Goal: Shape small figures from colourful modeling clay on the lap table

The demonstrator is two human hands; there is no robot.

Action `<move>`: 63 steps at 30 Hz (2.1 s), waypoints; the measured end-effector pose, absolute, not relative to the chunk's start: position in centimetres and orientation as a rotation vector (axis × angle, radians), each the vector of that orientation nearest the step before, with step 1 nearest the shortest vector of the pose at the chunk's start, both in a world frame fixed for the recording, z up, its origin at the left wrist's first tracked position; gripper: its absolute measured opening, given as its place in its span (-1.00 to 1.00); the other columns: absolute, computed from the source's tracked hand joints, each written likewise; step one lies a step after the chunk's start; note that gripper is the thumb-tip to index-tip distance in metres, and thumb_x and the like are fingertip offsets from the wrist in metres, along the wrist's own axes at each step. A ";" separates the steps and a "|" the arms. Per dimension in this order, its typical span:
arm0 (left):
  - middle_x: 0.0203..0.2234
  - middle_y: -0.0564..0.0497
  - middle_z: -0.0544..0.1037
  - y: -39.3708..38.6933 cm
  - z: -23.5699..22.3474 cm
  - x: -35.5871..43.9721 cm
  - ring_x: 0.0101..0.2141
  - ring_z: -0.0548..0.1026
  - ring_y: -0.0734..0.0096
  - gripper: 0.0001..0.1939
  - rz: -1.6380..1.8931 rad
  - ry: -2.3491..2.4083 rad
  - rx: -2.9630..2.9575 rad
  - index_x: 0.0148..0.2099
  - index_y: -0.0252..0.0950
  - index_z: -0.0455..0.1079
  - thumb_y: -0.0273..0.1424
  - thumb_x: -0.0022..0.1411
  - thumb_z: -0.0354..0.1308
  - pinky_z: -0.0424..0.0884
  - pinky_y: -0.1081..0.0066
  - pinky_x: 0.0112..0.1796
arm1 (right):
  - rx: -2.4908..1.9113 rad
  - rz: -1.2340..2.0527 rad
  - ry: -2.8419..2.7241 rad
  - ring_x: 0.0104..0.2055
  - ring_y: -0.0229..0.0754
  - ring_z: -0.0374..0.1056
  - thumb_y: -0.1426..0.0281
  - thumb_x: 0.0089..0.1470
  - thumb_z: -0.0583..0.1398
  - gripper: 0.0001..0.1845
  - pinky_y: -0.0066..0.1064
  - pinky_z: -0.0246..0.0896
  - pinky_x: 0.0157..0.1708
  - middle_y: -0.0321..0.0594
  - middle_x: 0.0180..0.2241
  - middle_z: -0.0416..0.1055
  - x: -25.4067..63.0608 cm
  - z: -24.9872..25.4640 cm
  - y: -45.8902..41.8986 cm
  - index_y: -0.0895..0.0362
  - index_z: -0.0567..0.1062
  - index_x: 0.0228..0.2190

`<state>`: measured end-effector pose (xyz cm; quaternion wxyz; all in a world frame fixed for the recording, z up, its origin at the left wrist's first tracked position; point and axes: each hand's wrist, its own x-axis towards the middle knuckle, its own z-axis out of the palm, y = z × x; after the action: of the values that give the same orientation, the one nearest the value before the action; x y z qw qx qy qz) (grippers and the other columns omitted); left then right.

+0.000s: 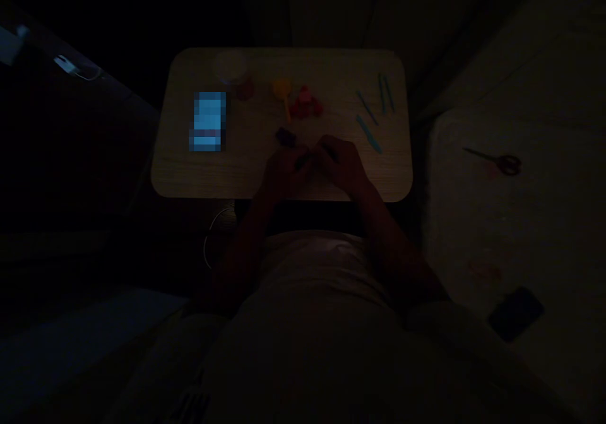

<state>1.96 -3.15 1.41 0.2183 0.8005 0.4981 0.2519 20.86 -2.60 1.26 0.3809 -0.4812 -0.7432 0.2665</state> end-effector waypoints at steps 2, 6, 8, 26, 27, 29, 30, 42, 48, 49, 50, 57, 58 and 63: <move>-0.25 -0.09 0.65 -3.2 1.5 2.0 -0.19 0.60 0.11 -0.76 0.688 1.386 2.222 -0.10 -0.26 0.54 -0.25 0.44 0.11 0.45 0.24 -0.14 | -1.223 0.682 -1.895 -0.35 -0.02 0.37 -0.16 0.44 0.01 -0.42 -0.20 0.20 -0.28 -0.23 -0.43 0.40 20.9 1.2 -2.6 0.00 0.35 -0.41; -0.25 -0.11 0.65 -3.1 1.5 2.0 -0.20 0.59 0.12 -0.75 0.692 1.364 2.218 -0.11 -0.28 0.54 -0.25 0.45 0.10 0.45 0.24 -0.13 | -1.227 0.696 -1.888 -0.34 -0.01 0.38 -0.09 0.45 0.06 -0.47 -0.19 0.25 -0.26 -0.22 -0.42 0.42 21.0 1.0 -2.6 0.01 0.38 -0.41; -0.23 -0.13 0.65 -3.1 1.5 1.9 -0.19 0.59 0.11 -0.74 0.695 1.355 2.209 -0.08 -0.30 0.54 -0.25 0.45 0.10 0.45 0.23 -0.12 | -1.222 0.699 -1.889 -0.36 -0.02 0.37 -0.07 0.46 0.06 -0.48 -0.19 0.25 -0.26 -0.23 -0.43 0.40 21.0 1.0 -2.6 0.01 0.36 -0.41; -0.17 -0.08 0.66 -3.2 1.3 2.2 -0.10 0.61 0.07 -0.77 0.724 1.391 2.183 -0.04 -0.25 0.55 -0.25 0.45 0.16 0.47 0.19 -0.02 | -1.214 0.699 -1.902 -0.29 0.03 0.40 -0.09 0.48 0.04 -0.47 -0.10 0.32 -0.17 -0.19 -0.40 0.39 21.3 0.6 -2.5 0.00 0.39 -0.38; -0.18 -0.08 0.66 -3.2 1.3 2.2 -0.10 0.61 0.07 -0.78 0.730 1.390 2.174 -0.05 -0.24 0.55 -0.24 0.46 0.16 0.47 0.19 -0.02 | -1.221 0.701 -1.904 -0.28 0.04 0.40 -0.08 0.48 0.05 -0.48 -0.10 0.32 -0.15 -0.19 -0.39 0.39 21.3 0.6 -2.5 0.01 0.40 -0.37; -0.20 -0.09 0.66 -3.1 1.3 2.2 -0.11 0.61 0.07 -0.78 0.737 1.379 2.156 -0.07 -0.23 0.55 -0.21 0.46 0.17 0.47 0.19 -0.02 | -1.245 0.699 -1.912 -0.26 0.04 0.40 -0.06 0.49 0.05 -0.49 -0.10 0.32 -0.14 -0.20 -0.38 0.39 21.3 0.6 -2.5 0.01 0.40 -0.37; -0.20 -0.10 0.65 -3.1 1.2 2.2 -0.12 0.61 0.07 -0.77 0.737 1.370 2.147 -0.07 -0.23 0.54 -0.20 0.47 0.17 0.47 0.18 -0.02 | -1.255 0.693 -1.918 -0.26 0.03 0.40 -0.07 0.49 0.05 -0.49 -0.11 0.32 -0.15 -0.20 -0.38 0.38 21.3 0.6 -2.5 0.01 0.39 -0.37; -0.18 -0.10 0.63 -3.0 0.8 2.2 0.00 0.58 0.00 -0.75 0.775 1.341 2.056 -0.05 -0.21 0.53 -0.14 0.48 0.19 0.47 0.12 0.05 | -1.229 0.607 -1.957 -0.33 -0.08 0.33 -0.17 0.51 -0.05 -0.37 -0.21 0.17 -0.28 -0.22 -0.42 0.37 21.2 1.3 -2.7 0.02 0.28 -0.41; -0.17 -0.11 0.63 -3.0 0.7 2.3 -0.02 0.59 0.01 -0.75 0.785 1.336 2.058 -0.05 -0.22 0.54 -0.16 0.48 0.19 0.45 0.11 0.06 | -1.230 0.620 -1.964 -0.32 -0.06 0.34 -0.20 0.50 -0.08 -0.36 -0.19 0.18 -0.28 -0.21 -0.40 0.38 21.3 1.3 -2.6 0.02 0.27 -0.40; -0.16 -0.12 0.63 -3.0 0.6 2.3 -0.01 0.59 0.00 -0.74 0.791 1.339 2.056 -0.03 -0.22 0.54 -0.15 0.48 0.20 0.45 0.12 0.06 | -1.225 0.623 -1.959 -0.32 -0.05 0.35 -0.20 0.49 -0.07 -0.36 -0.18 0.19 -0.28 -0.22 -0.41 0.38 21.3 1.3 -2.5 0.01 0.26 -0.41; -0.14 -0.11 0.64 -2.9 0.5 2.3 0.00 0.58 -0.01 -0.74 0.795 1.343 2.053 -0.02 -0.22 0.54 -0.15 0.48 0.20 0.46 0.12 0.06 | -1.224 0.627 -1.958 -0.33 -0.05 0.35 -0.20 0.49 -0.06 -0.36 -0.18 0.20 -0.27 -0.22 -0.41 0.37 21.3 1.2 -2.5 0.01 0.26 -0.42; -0.17 -0.08 0.65 -3.0 1.2 2.2 -0.07 0.59 0.07 -0.72 0.728 1.357 2.112 -0.05 -0.24 0.52 -0.14 0.53 0.17 0.47 0.16 -0.02 | -1.276 0.648 -1.962 -0.28 -0.04 0.38 -0.13 0.51 0.00 -0.42 -0.18 0.26 -0.20 -0.21 -0.37 0.41 21.4 1.0 -2.4 0.02 0.32 -0.39; -0.18 -0.07 0.65 -3.0 1.3 2.3 -0.10 0.60 0.09 -0.73 0.711 1.358 2.140 -0.06 -0.25 0.51 -0.15 0.54 0.16 0.47 0.17 -0.04 | -1.265 0.640 -1.963 -0.29 -0.05 0.38 -0.13 0.51 0.00 -0.42 -0.19 0.25 -0.21 -0.20 -0.37 0.41 21.3 1.0 -2.4 0.03 0.32 -0.39; -0.21 -0.05 0.65 -3.0 1.4 2.4 -0.13 0.60 0.09 -0.76 0.723 1.375 2.178 -0.10 -0.24 0.50 -0.18 0.51 0.17 0.47 0.17 -0.06 | -1.203 0.603 -1.946 -0.35 -0.09 0.35 -0.07 0.53 -0.02 -0.44 -0.23 0.20 -0.30 -0.25 -0.43 0.38 21.2 1.2 -2.5 0.03 0.32 -0.40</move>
<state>2.39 -2.98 1.45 0.2312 0.7920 0.5001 0.2629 21.24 -2.50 1.23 0.3783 -0.4706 -0.7614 0.2360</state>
